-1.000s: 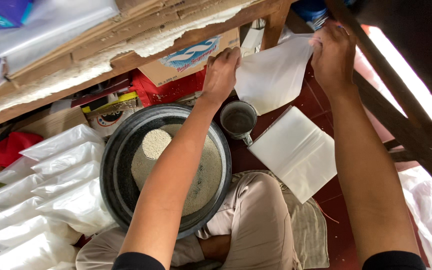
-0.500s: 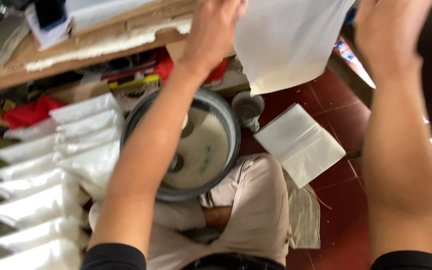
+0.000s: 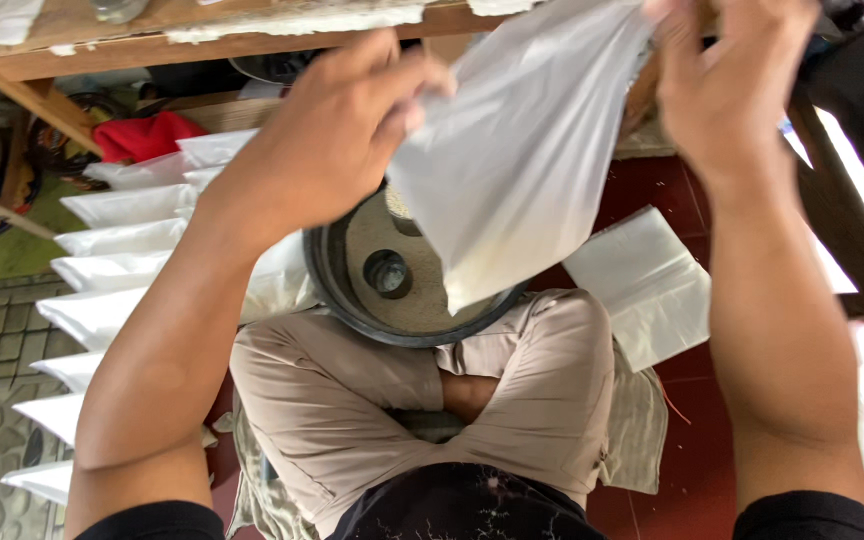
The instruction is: The person scoops rice from a large black bowl into plastic bags using a metal cup and a small green mug, leveling the grain with a gray tube and placing the filled bags in a row.
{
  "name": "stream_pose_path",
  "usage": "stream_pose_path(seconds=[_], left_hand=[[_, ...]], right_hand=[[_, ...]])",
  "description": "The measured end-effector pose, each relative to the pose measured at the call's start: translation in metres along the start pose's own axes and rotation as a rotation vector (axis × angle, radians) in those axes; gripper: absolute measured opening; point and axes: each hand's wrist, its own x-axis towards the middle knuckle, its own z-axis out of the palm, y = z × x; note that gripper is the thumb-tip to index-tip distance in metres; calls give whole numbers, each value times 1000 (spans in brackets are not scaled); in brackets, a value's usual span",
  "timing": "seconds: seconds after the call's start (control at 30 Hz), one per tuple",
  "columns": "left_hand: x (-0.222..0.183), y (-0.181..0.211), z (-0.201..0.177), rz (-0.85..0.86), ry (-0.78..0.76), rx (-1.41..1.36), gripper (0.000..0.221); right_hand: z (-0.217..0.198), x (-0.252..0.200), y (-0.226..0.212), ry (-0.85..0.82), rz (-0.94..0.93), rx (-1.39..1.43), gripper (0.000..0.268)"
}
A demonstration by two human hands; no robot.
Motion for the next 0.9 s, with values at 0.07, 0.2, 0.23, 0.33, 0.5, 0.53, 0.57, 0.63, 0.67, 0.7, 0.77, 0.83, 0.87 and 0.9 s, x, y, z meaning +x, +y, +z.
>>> stream_pose_path(seconds=[0.07,0.2,0.23,0.33,0.5,0.53,0.57,0.63,0.67,0.7,0.77,0.83,0.87,0.9], left_hand=[[-19,-7,1,-84,-85,-3,23],[-52,-50,33,-156,-248,48,17],[-57,-51,39,-166,-244,49,17],[-70,-63,62,-354,-399,-51,30],[-81,-81,100,-125,-216,-121,13],[-78,-75,101,-124,-218,-123,13],[-75,-70,101,-155,-231,-97,18],[-70,-69,109,-181,-245,-72,23],[-70,-73,117,-176,-236,-33,23],[-71,-76,126,-171,-226,6,24],[-72,-88,146,-215,-235,-24,26],[-73,-92,155,-261,-249,-59,29],[-71,-90,153,-355,-279,-145,33],[-69,-88,150,-449,-308,-232,39]], right_hand=[[21,0,-20,7,4,72,31],[52,-11,-52,-45,15,292,23],[56,-17,-57,-47,9,301,23],[67,-37,-63,-175,5,289,22],[70,-60,-48,-252,26,345,5],[70,-61,-46,-253,29,345,5],[70,-61,-44,-300,35,309,3],[73,-64,-42,-346,44,270,4],[76,-67,-41,-362,49,304,4],[80,-70,-41,-377,54,338,4],[85,-78,-44,-416,39,338,6],[91,-91,-47,-459,31,340,8],[93,-98,-47,-471,-5,311,9],[96,-104,-48,-482,-42,282,11]])
